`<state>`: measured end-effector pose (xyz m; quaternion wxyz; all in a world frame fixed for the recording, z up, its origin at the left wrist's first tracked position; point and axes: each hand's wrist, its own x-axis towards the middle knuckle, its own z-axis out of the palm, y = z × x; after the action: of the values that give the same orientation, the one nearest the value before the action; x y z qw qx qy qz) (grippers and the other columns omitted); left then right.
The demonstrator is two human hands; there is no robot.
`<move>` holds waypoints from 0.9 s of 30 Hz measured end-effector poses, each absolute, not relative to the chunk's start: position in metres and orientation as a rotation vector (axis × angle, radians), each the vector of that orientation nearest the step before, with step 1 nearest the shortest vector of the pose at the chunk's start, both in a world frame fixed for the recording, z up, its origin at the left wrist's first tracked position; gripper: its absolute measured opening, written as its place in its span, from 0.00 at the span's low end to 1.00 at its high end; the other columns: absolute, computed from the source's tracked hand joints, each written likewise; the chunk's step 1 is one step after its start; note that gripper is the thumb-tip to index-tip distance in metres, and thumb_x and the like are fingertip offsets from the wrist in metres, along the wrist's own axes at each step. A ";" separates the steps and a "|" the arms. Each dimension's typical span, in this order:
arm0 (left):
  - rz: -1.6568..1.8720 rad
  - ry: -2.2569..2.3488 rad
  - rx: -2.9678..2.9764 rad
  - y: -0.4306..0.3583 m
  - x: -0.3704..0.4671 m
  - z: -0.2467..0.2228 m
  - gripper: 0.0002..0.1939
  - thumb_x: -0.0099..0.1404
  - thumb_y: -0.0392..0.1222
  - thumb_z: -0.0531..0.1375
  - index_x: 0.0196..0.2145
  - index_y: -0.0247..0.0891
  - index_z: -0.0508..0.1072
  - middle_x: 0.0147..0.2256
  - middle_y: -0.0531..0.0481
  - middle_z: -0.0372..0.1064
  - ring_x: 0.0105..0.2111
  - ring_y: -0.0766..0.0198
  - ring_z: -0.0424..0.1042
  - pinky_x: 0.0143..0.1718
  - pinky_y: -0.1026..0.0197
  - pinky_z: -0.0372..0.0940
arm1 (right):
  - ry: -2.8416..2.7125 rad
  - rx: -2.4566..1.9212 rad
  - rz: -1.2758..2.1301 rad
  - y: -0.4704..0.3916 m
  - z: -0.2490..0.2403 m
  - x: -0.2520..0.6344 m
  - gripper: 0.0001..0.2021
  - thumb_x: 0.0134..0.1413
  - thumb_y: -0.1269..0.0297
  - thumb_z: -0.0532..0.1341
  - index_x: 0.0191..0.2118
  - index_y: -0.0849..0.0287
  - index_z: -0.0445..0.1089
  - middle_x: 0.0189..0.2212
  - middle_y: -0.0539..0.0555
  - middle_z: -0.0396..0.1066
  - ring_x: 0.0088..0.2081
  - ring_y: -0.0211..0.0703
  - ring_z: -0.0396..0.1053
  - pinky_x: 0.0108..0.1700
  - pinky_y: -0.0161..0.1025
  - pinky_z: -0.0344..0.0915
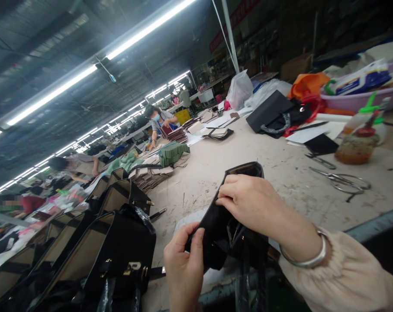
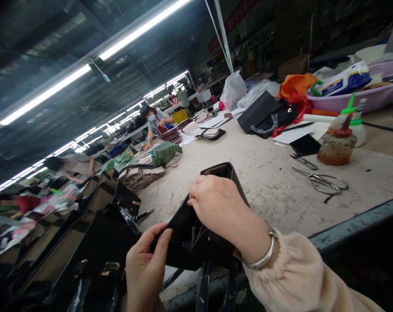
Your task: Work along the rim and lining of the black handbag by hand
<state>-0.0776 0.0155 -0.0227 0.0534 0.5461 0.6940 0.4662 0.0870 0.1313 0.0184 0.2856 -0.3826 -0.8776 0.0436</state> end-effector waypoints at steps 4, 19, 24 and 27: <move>1.389 2.108 1.631 0.014 -0.078 -0.024 0.12 0.62 0.48 0.60 0.37 0.38 0.75 0.32 0.49 0.73 0.31 0.60 0.71 0.32 0.63 0.65 | -2.327 -1.010 0.122 0.131 0.018 0.087 0.10 0.56 0.66 0.56 0.28 0.56 0.73 0.30 0.49 0.70 0.34 0.38 0.67 0.32 0.37 0.53; 1.426 2.039 1.802 0.019 -0.062 -0.019 0.07 0.65 0.43 0.58 0.33 0.39 0.75 0.29 0.52 0.69 0.30 0.65 0.68 0.31 0.67 0.61 | -2.313 -1.019 0.151 0.132 0.019 0.090 0.09 0.56 0.65 0.56 0.27 0.56 0.72 0.30 0.49 0.68 0.33 0.39 0.65 0.32 0.38 0.51; 1.376 2.054 1.851 0.018 -0.059 -0.015 0.09 0.66 0.43 0.56 0.33 0.37 0.74 0.29 0.51 0.69 0.29 0.64 0.67 0.30 0.66 0.61 | -2.304 -1.012 0.165 0.132 0.019 0.097 0.09 0.55 0.65 0.58 0.26 0.56 0.71 0.29 0.49 0.68 0.32 0.38 0.65 0.32 0.38 0.52; 1.386 2.051 1.834 0.018 -0.058 -0.015 0.10 0.66 0.44 0.56 0.33 0.37 0.74 0.29 0.50 0.69 0.29 0.64 0.67 0.30 0.66 0.60 | -2.306 -0.981 0.174 0.133 0.017 0.098 0.09 0.56 0.65 0.57 0.27 0.56 0.71 0.30 0.49 0.68 0.33 0.38 0.65 0.33 0.37 0.53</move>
<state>-0.0582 0.0180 -0.0148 0.0304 0.5951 0.6654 0.4496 0.0985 0.1327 0.0175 0.3096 -0.3712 -0.8729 0.0657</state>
